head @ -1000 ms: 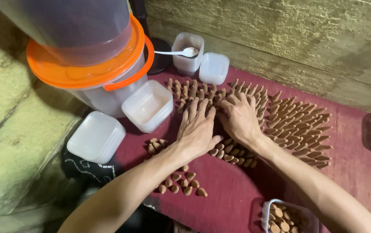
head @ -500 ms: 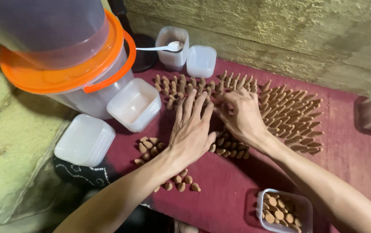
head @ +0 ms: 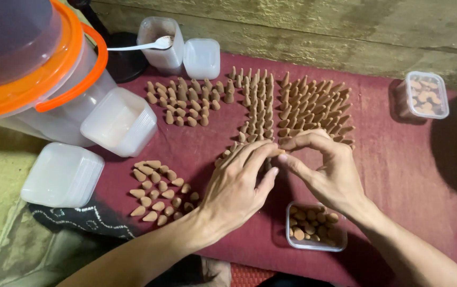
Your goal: Packaging incense cones into a small plastic container
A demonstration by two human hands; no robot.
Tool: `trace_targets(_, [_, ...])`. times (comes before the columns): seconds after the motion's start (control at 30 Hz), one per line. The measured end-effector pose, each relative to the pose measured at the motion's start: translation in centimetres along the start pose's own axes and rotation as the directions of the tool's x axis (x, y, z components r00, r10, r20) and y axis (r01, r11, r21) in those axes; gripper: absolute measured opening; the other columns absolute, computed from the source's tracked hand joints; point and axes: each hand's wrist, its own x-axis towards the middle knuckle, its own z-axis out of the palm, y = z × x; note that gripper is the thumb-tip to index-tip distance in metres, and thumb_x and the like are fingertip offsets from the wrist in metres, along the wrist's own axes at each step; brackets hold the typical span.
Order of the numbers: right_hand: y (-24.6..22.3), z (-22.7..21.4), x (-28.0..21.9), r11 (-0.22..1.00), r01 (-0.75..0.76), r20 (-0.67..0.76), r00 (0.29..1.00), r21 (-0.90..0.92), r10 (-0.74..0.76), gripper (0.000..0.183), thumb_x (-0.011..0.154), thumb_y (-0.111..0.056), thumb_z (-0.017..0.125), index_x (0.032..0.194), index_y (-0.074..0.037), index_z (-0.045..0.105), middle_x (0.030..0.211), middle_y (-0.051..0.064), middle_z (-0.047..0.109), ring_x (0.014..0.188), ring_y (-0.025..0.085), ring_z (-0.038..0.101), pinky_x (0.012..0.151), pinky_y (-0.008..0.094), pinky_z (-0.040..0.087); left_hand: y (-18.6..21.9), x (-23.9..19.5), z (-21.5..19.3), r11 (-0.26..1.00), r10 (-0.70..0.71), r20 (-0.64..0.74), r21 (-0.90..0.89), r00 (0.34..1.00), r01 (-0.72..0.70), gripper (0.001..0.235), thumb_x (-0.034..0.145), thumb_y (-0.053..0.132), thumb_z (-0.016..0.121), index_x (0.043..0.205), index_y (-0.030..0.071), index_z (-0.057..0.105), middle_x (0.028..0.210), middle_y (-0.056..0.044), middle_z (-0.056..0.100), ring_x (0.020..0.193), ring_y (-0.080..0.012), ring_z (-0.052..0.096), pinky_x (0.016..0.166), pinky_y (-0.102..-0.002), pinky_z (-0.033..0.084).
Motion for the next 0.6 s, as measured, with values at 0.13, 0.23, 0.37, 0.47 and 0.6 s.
trace_targets(0.13, [0.6, -0.9, -2.9, 0.98, -0.022, -0.034, 0.999, 0.196, 0.029, 0.019, 0.078, -0.003, 0.085, 0.096, -0.004, 0.078, 0.093, 0.01, 0.075, 0.098, 0.022, 0.07, 0.092, 0.038, 0.054, 1.2, -0.7, 1.3, 0.977, -0.044, -0.016, -0.208, 0.999, 0.04, 0.022, 0.099, 0.017, 0.066, 0.12, 0.011, 0.07, 0.116, -0.006, 0.071, 0.116, -0.0252, 0.071, 0.099, -0.036, 0.056])
trace_targets(0.23, [1.1, -1.5, -4.6, 0.957, -0.06, -0.049, 0.996, 0.282, 0.077, 0.021, 0.075, 0.003, 0.085, 0.094, 0.001, 0.078, 0.092, 0.013, 0.074, 0.094, 0.022, 0.07, 0.092, 0.041, 0.056, 3.6, 0.2, -0.5, 0.926, -0.109, 0.05, -0.358, 0.993, 0.119, 0.018, 0.094, 0.009, 0.071, 0.112, 0.007, 0.071, 0.105, -0.012, 0.074, 0.102, -0.0331, 0.075, 0.085, -0.041, 0.062])
trace_targets(0.37, [2.0, -1.9, -5.8, 0.934, -0.039, -0.034, 0.998, 0.356, 0.055, 0.02, 0.073, 0.004, 0.085, 0.091, 0.001, 0.076, 0.09, 0.012, 0.074, 0.095, 0.022, 0.069, 0.092, 0.039, 0.054, 4.7, 0.2, -0.6, 0.857, -0.203, 0.129, -0.455, 0.971, 0.24, 0.024, 0.087, 0.01, 0.078, 0.111, 0.01, 0.073, 0.101, -0.009, 0.075, 0.095, -0.0277, 0.076, 0.079, -0.033, 0.064])
trace_targets(0.47, [1.6, -2.2, -5.9, 0.949, 0.033, 0.012, 0.999, 0.314, -0.039, 0.018, 0.072, 0.002, 0.085, 0.086, -0.003, 0.074, 0.088, 0.011, 0.076, 0.095, 0.028, 0.069, 0.093, 0.043, 0.051, 4.8, -0.1, -0.2, 0.831, -0.245, 0.168, -0.471, 0.955, 0.296, 0.027, 0.084, 0.009, 0.081, 0.11, 0.007, 0.073, 0.095, -0.011, 0.075, 0.089, -0.0276, 0.078, 0.075, -0.034, 0.066])
trace_targets(0.6, [1.5, -2.4, -5.8, 0.974, 0.097, 0.08, 0.99, 0.204, -0.116, 0.015, 0.072, -0.002, 0.085, 0.08, -0.006, 0.074, 0.085, 0.007, 0.077, 0.091, 0.03, 0.07, 0.089, 0.045, 0.051, 5.0, -0.2, 0.0, 0.905, -0.121, 0.18, -0.385, 0.976, 0.184, 0.021, 0.084, 0.004, 0.08, 0.104, 0.008, 0.075, 0.097, -0.009, 0.075, 0.092, -0.028, 0.077, 0.078, -0.036, 0.064])
